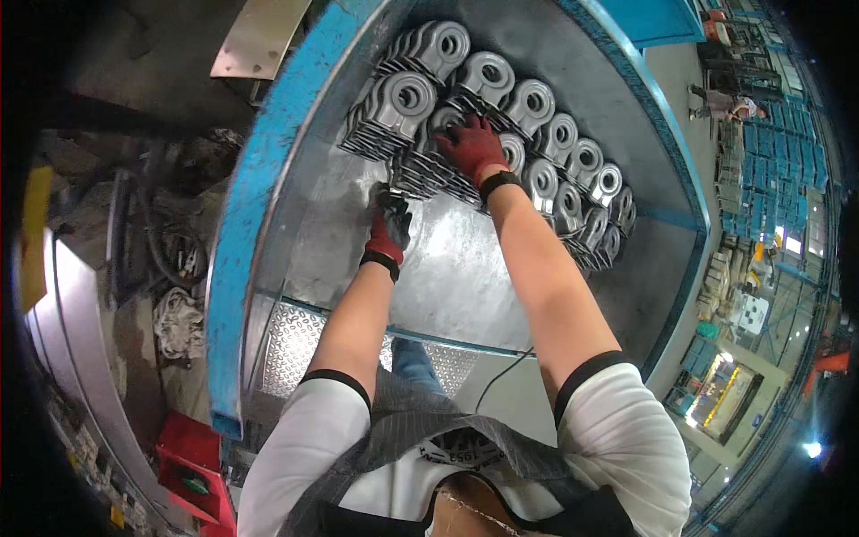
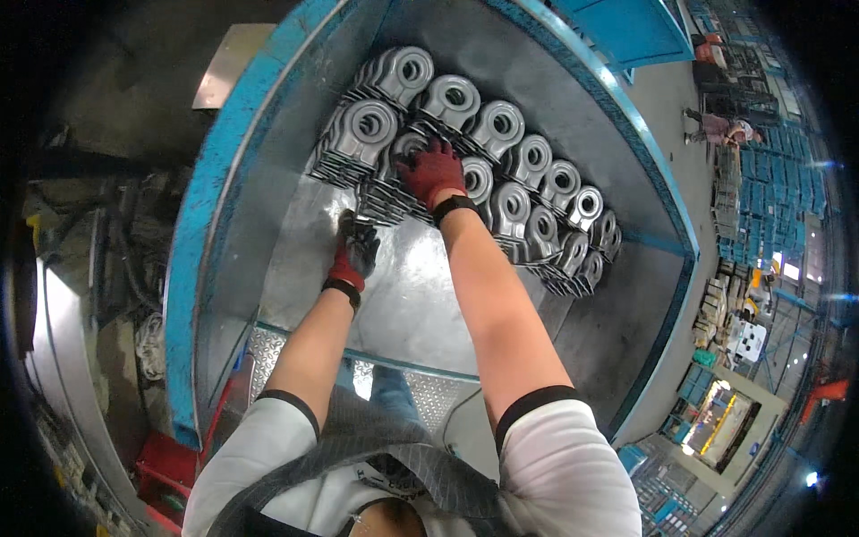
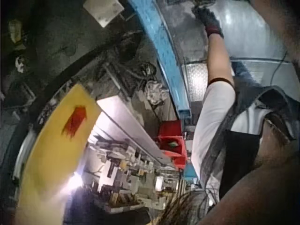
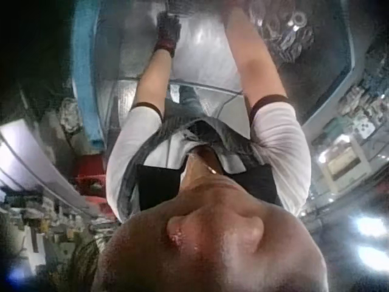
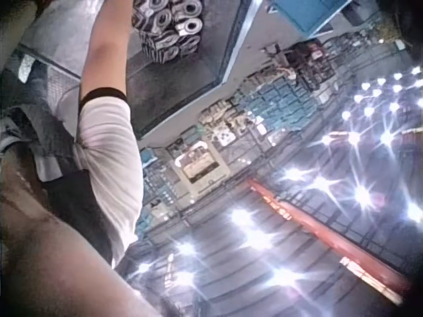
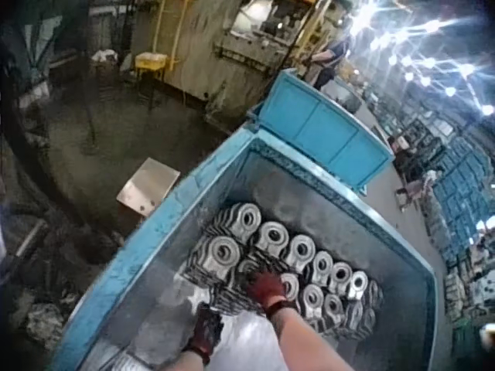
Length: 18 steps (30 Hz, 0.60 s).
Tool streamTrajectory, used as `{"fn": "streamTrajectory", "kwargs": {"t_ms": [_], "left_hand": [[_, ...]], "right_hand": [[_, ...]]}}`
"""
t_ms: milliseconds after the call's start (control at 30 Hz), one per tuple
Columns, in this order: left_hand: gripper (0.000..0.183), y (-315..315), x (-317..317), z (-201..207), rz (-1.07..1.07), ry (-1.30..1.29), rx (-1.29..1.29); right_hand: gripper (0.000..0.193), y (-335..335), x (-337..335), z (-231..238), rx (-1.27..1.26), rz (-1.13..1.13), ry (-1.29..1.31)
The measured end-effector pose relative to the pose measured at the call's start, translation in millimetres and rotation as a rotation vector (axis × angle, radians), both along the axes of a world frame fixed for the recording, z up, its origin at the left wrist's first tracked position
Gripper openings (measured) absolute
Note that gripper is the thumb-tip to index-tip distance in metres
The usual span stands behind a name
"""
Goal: Operate an industrial metal press to process and sort cast metal parts.
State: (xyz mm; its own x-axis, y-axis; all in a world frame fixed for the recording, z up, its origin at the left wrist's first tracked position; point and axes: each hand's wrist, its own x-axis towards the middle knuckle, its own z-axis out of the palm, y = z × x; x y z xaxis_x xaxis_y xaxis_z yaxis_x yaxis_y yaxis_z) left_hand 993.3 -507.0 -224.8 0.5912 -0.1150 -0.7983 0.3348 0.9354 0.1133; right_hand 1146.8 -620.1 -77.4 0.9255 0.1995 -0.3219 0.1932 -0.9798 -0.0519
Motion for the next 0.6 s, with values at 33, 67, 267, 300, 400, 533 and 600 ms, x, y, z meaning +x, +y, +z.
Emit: {"fn": "streamTrajectory", "kwargs": {"t_ms": [33,67,267,300,400,533,600], "left_hand": [[0.049,-2,12,-13,0.08,-0.059,-0.113],[0.05,-6,21,-25,0.177,-0.153,-0.179],[0.035,-32,35,-39,0.314,-0.243,-0.23],[0.024,-37,26,-33,0.378,-0.14,-0.305],[0.041,-26,-10,-52,0.479,-0.542,-0.852],[0.048,-5,-65,-41,0.228,-0.173,-0.15],[0.048,9,-75,-24,0.217,-0.25,-0.101]], "right_hand": [[0.05,7,2,-7,-0.031,0.017,-0.014],[0.05,11,2,-12,-0.002,0.005,-0.035],[0.048,21,-28,-24,0.049,-0.022,-0.086],[0.047,18,-36,-26,0.047,-0.027,-0.132],[0.042,32,-56,-14,-0.006,0.014,-0.034],[0.039,5,-79,-10,0.571,-0.068,0.018],[0.037,-4,-87,-18,1.022,-0.443,0.134]]}}
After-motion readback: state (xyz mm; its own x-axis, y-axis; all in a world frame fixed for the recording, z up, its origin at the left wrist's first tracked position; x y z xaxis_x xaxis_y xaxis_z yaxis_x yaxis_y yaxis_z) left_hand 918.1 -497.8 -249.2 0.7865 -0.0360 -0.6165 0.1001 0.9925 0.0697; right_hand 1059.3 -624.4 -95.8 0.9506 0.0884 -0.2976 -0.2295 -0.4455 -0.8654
